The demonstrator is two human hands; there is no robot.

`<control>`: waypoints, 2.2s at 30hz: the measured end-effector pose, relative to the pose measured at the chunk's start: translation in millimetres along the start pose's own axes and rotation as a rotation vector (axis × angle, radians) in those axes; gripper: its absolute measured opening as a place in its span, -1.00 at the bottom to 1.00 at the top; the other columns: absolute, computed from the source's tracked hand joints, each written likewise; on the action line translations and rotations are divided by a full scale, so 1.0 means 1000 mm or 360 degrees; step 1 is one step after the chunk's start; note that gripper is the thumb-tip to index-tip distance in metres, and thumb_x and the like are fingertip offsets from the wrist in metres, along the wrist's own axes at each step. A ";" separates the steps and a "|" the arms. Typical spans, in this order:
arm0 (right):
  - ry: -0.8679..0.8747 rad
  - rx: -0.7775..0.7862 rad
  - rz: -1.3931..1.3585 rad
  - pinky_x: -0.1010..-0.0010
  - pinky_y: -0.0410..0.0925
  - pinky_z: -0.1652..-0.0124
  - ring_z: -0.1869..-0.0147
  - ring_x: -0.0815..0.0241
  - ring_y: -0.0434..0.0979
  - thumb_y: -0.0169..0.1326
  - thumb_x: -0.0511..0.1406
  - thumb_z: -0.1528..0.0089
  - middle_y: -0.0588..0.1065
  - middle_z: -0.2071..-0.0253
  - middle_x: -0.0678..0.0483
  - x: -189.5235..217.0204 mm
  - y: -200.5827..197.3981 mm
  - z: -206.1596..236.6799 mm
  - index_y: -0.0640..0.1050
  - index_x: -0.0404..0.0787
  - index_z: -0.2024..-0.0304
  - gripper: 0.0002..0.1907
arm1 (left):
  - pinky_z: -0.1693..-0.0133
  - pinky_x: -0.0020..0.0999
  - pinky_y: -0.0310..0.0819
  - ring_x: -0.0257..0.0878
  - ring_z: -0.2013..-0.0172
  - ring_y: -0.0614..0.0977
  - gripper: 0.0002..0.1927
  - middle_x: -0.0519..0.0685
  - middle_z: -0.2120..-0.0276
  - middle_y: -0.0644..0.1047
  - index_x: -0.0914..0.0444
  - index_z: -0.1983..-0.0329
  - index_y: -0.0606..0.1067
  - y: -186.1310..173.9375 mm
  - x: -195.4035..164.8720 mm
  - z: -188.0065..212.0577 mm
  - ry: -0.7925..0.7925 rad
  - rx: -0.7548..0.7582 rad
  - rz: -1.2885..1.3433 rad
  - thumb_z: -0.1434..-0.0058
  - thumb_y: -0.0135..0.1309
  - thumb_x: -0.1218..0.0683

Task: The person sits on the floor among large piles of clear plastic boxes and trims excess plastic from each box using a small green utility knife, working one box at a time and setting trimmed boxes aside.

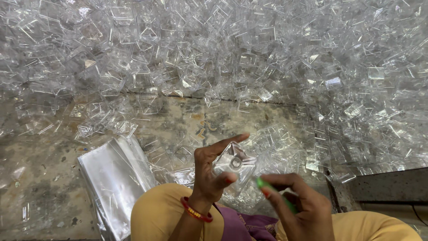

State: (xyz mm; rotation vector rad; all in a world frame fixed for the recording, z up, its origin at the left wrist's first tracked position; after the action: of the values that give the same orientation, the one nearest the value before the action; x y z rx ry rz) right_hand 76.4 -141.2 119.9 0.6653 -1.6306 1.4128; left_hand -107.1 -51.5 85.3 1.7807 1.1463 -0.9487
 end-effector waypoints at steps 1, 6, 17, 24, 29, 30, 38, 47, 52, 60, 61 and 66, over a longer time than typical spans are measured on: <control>0.0019 -0.0039 -0.0002 0.41 0.53 0.20 0.13 0.28 0.73 0.20 -0.40 -0.14 0.65 0.21 0.02 0.000 -0.003 -0.002 0.67 -0.28 0.09 -0.73 | 0.01 -0.31 0.65 -0.26 0.17 0.74 0.15 0.03 0.21 0.70 0.35 -0.18 0.59 0.001 0.001 0.001 -0.0023 0.0018 0.0014 0.03 0.03 -0.70; -0.0100 -0.0067 -0.0237 0.44 0.57 0.14 0.08 0.23 0.70 0.09 -0.42 -0.25 0.64 0.14 -0.09 0.002 -0.017 -0.008 0.55 -0.36 -0.04 -0.70 | 0.05 -0.36 0.68 -0.31 0.26 0.75 0.18 -0.01 0.31 0.72 0.39 -0.18 0.58 0.002 0.003 0.002 -0.0029 0.0035 0.0119 0.03 0.05 -0.71; -0.0086 0.0231 -0.0878 0.31 0.58 0.16 0.12 0.15 0.75 0.18 -0.52 -0.17 0.64 0.09 -0.15 -0.005 0.013 -0.005 0.45 -0.43 -0.18 -0.51 | -0.06 -0.10 0.69 -0.01 0.07 0.73 0.12 0.30 0.09 0.65 0.53 -0.05 0.54 0.022 0.006 0.009 -0.0227 -0.0075 0.0761 0.02 0.17 -0.61; -0.0352 -0.0406 -0.0216 0.69 0.24 0.60 0.57 0.55 0.40 0.35 -0.47 -0.02 0.72 0.36 -0.05 0.004 0.006 0.009 0.65 -0.35 0.13 -0.66 | -0.14 -0.11 0.59 -0.03 -0.04 0.64 0.09 0.22 -0.06 0.55 0.37 -0.41 0.24 0.027 -0.010 0.003 0.0017 -0.0077 0.0559 -0.10 0.26 -0.46; -0.0385 0.0187 -0.0535 0.68 0.28 0.42 0.37 0.49 0.47 0.21 -0.51 -0.20 0.64 0.05 -0.13 0.002 0.027 0.011 0.39 -0.33 -0.19 -0.48 | 0.02 -0.15 0.61 -0.13 0.10 0.66 -0.03 0.03 0.13 0.52 0.28 -0.44 0.16 0.030 0.009 0.011 -0.0427 -0.0271 0.1210 -0.15 0.21 -0.32; -0.0309 0.0298 -0.0682 0.66 0.31 0.38 0.37 0.47 0.42 0.16 -0.51 -0.25 0.61 -0.02 -0.17 -0.003 0.027 0.009 0.27 -0.31 -0.28 -0.42 | 0.04 -0.17 0.60 -0.12 0.12 0.66 -0.07 0.05 0.15 0.53 0.33 -0.41 0.20 0.029 0.011 0.011 -0.0367 -0.0278 0.1175 -0.19 0.19 -0.32; -0.0096 0.0277 -0.0651 0.52 0.38 0.30 0.11 0.33 0.44 -0.13 -0.35 -0.36 0.52 -0.24 -0.19 -0.039 -0.004 0.004 0.38 -0.39 -0.20 -0.62 | 0.07 -0.24 0.58 -0.13 0.18 0.69 -0.28 0.08 0.24 0.60 0.44 -0.17 0.42 0.018 0.022 0.009 -0.0087 -0.0301 0.0746 -0.32 0.10 -0.29; -0.0036 0.0263 -0.0854 0.55 0.26 0.35 0.27 0.36 0.38 -0.08 -0.34 -0.47 0.56 0.22 -0.14 -0.056 0.023 0.001 0.41 -0.49 -0.11 -0.71 | 0.10 -0.24 0.57 -0.13 0.22 0.69 -0.35 0.11 0.25 0.60 0.44 -0.10 0.44 0.017 0.025 0.012 -0.0040 -0.0484 0.0690 -0.36 0.04 -0.27; 0.0143 0.0253 -0.0560 0.48 0.21 0.39 0.27 0.23 0.47 -0.12 -0.41 -0.42 0.55 0.26 -0.22 -0.054 0.018 -0.007 0.35 -0.42 -0.28 -0.62 | 0.15 -0.26 0.56 -0.11 0.24 0.69 -0.33 0.12 0.28 0.60 0.42 -0.11 0.44 0.016 0.028 0.012 -0.0069 -0.0550 0.0651 -0.38 -0.06 -0.29; -0.0333 0.0260 -0.0462 0.39 0.30 -0.16 -0.27 0.20 0.48 -0.27 -0.52 -0.31 0.47 -0.31 -0.26 -0.020 0.015 0.000 0.17 -0.43 -0.15 -0.66 | 0.16 -0.21 0.60 -0.08 0.22 0.67 -0.38 0.11 0.27 0.57 0.36 -0.18 0.42 0.012 0.037 0.012 -0.0213 -0.0686 0.0917 -0.39 -0.09 -0.25; -0.0220 0.0259 -0.0417 0.39 0.33 -0.10 -0.19 0.21 0.51 -0.24 -0.50 -0.31 0.50 -0.26 -0.21 -0.019 0.015 0.000 0.22 -0.39 -0.18 -0.64 | 0.18 -0.17 0.63 -0.06 0.23 0.66 -0.39 0.11 0.27 0.57 0.33 -0.21 0.41 0.011 0.039 0.010 -0.0247 -0.0719 0.0996 -0.38 -0.09 -0.25; -0.0345 0.0219 -0.0046 0.43 0.53 0.00 -0.08 0.24 0.66 -0.07 -0.42 -0.33 0.63 0.01 -0.04 -0.003 0.004 -0.001 0.55 -0.28 -0.18 -0.63 | 0.23 -0.09 0.71 -0.01 0.18 0.69 -0.34 0.13 0.16 0.58 0.33 -0.24 0.37 0.011 0.043 0.005 -0.0493 -0.0706 0.1206 -0.33 -0.08 -0.27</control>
State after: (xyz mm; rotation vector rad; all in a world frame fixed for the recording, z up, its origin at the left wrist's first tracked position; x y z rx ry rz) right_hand 74.7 -140.2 115.5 0.9463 -1.6916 1.4832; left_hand -84.4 -44.2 47.7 1.4478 0.3732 -0.4381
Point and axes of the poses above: each hand's wrist, its own z-axis away from the middle knuckle, its own y-axis out of the palm, x = y × z, the point moved 4 cm from there along -z, towards the middle knuckle
